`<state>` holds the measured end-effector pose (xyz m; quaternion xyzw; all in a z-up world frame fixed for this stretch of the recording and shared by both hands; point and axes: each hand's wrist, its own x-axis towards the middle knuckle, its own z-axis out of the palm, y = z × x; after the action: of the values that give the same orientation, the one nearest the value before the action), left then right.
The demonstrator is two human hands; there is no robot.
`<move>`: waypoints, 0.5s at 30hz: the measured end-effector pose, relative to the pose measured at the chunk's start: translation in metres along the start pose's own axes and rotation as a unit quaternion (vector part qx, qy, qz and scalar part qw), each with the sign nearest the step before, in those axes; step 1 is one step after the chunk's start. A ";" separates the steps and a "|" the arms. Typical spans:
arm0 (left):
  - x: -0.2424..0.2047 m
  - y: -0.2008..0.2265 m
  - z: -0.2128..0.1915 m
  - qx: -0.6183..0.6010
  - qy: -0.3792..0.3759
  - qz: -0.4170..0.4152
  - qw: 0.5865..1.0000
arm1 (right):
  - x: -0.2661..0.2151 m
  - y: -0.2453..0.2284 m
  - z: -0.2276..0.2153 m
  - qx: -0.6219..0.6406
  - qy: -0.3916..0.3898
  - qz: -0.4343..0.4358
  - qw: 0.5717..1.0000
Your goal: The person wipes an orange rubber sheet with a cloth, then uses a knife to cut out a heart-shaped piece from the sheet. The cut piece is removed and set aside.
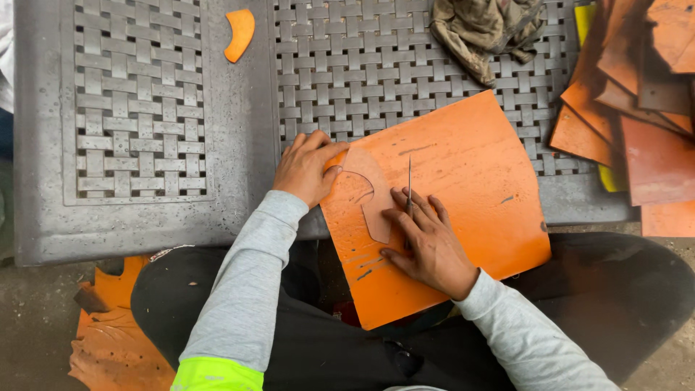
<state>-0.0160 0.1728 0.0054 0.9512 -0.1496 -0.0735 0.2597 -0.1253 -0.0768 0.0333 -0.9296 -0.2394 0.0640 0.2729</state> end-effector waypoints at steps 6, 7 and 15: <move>0.004 -0.006 0.002 -0.023 0.010 0.006 1.000 | 0.006 0.007 0.008 -0.027 0.003 -0.007 1.000; 0.004 -0.008 0.002 -0.035 0.017 0.011 0.999 | 0.006 0.009 0.009 -0.027 0.006 -0.010 1.000; 0.008 -0.012 0.001 -0.052 -0.001 0.005 0.999 | 0.009 0.013 0.009 -0.025 0.007 -0.018 1.000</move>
<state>-0.0060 0.1796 -0.0016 0.9357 -0.1505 -0.0812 0.3087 -0.1146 -0.0772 0.0188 -0.9322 -0.2552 0.0464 0.2526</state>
